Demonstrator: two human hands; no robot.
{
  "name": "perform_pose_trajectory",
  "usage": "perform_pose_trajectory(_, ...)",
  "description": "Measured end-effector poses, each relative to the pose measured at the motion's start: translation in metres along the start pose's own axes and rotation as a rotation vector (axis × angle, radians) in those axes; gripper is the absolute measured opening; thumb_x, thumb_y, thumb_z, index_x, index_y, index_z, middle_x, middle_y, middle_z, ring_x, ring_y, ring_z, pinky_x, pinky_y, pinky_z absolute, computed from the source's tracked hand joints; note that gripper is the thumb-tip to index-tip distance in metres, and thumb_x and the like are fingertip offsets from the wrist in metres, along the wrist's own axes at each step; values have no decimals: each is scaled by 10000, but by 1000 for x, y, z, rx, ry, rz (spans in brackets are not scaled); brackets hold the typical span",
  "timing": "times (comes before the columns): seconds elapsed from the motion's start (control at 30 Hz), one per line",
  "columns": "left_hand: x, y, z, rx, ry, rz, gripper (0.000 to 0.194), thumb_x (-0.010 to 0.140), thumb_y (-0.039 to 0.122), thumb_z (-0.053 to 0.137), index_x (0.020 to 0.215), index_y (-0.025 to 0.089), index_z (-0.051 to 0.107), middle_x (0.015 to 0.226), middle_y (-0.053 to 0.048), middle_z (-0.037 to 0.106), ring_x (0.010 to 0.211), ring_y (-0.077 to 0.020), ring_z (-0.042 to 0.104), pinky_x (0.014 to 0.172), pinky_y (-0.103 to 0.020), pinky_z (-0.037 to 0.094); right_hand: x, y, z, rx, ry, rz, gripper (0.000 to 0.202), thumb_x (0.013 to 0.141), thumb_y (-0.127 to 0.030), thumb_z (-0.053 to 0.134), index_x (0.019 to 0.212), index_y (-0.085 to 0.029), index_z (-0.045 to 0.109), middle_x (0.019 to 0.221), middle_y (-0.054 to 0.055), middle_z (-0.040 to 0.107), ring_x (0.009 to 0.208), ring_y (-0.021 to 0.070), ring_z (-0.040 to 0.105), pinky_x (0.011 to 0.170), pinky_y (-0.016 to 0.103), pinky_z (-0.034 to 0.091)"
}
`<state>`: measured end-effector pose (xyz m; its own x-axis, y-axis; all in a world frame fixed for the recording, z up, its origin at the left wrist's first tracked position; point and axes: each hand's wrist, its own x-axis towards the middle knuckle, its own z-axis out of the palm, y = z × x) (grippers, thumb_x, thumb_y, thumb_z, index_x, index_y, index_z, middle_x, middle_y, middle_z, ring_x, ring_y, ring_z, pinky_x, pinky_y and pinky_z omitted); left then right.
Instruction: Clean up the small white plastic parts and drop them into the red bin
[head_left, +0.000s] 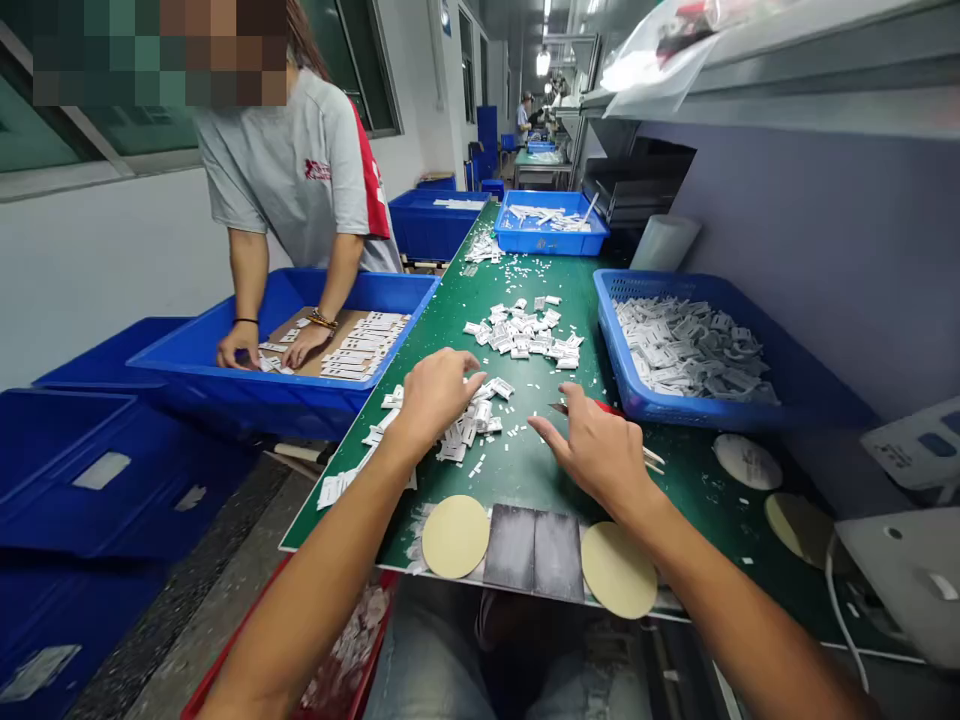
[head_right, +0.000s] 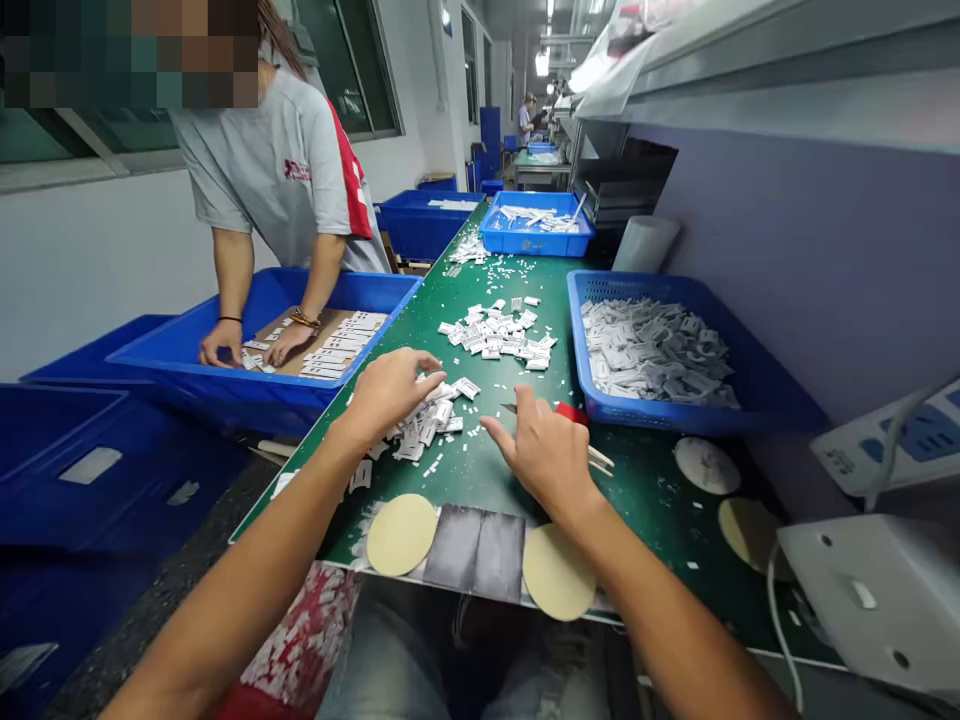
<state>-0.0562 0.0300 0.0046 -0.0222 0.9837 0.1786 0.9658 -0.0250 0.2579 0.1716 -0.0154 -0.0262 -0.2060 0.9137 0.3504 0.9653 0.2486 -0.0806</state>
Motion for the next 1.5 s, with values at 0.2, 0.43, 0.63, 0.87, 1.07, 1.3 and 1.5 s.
perform_pose_trajectory(0.2, 60, 29, 18, 92, -119, 51, 311, 878, 398, 571, 1142, 261, 663, 1122, -80, 701, 1036, -248, 636, 852, -343, 479, 2, 3, -3, -144, -151, 89, 428, 958, -562, 383, 1142, -216, 556, 836, 84, 704, 735, 265, 691, 575, 283, 365)
perform_pose_trajectory(0.43, 94, 49, 59, 134, -212, 44, 357, 915, 371, 579, 1192, 146, 582, 1195, -100, 604, 1038, -214, 609, 885, -436, 525, 7, 16, -9, -148, -135, 30, 197, 981, -309, 417, 999, -238, 599, 883, 38, 716, 740, 203, 683, 540, 256, 250)
perform_pose_trajectory(0.63, 101, 52, 70, 75, -177, 87, 375, 914, 354, 582, 1230, 154, 563, 1246, -108, 577, 1081, -230, 592, 907, -452, 516, 8, 15, -10, -51, -70, 41, 260, 968, -411, 452, 929, -243, 647, 816, 37, 714, 687, 177, 654, 538, 274, 193)
perform_pose_trajectory(0.87, 96, 44, 52, -160, -90, -2, 253, 852, 322, 624, 990, 114, 667, 1100, -153, 661, 1107, -284, 594, 948, -454, 458, 11, 20, -10, 34, -9, 95, 252, 932, -338, 504, 1147, -304, 631, 814, 36, 733, 701, 205, 662, 555, 274, 241)
perform_pose_trajectory(1.07, 56, 34, 27, -563, -105, 22, 227, 816, 299, 509, 880, 154, 670, 845, -81, 722, 761, -171, 663, 685, -257, 498, 12, 17, -5, 197, 54, 72, 312, 967, -401, 444, 1205, -272, 598, 896, 42, 749, 738, 210, 678, 579, 267, 312)
perform_pose_trajectory(1.3, -5, 37, 15, -1226, -240, 74, 314, 852, 345, 488, 1047, 181, 670, 912, -54, 652, 656, -94, 586, 547, -195, 447, 13, 17, -6, 470, 139, -30, 373, 993, -478, 365, 1075, -210, 610, 905, 36, 717, 771, 168, 661, 659, 253, 385)
perform_pose_trajectory(1.5, -22, 39, 15, -1614, -220, -69, 336, 718, 338, 778, 991, 185, 653, 872, -13, 629, 719, -83, 579, 595, -180, 443, 13, 17, -5, 509, 107, -157, 426, 935, -558, 457, 1044, -172, 600, 887, 54, 697, 743, 163, 640, 645, 251, 382)
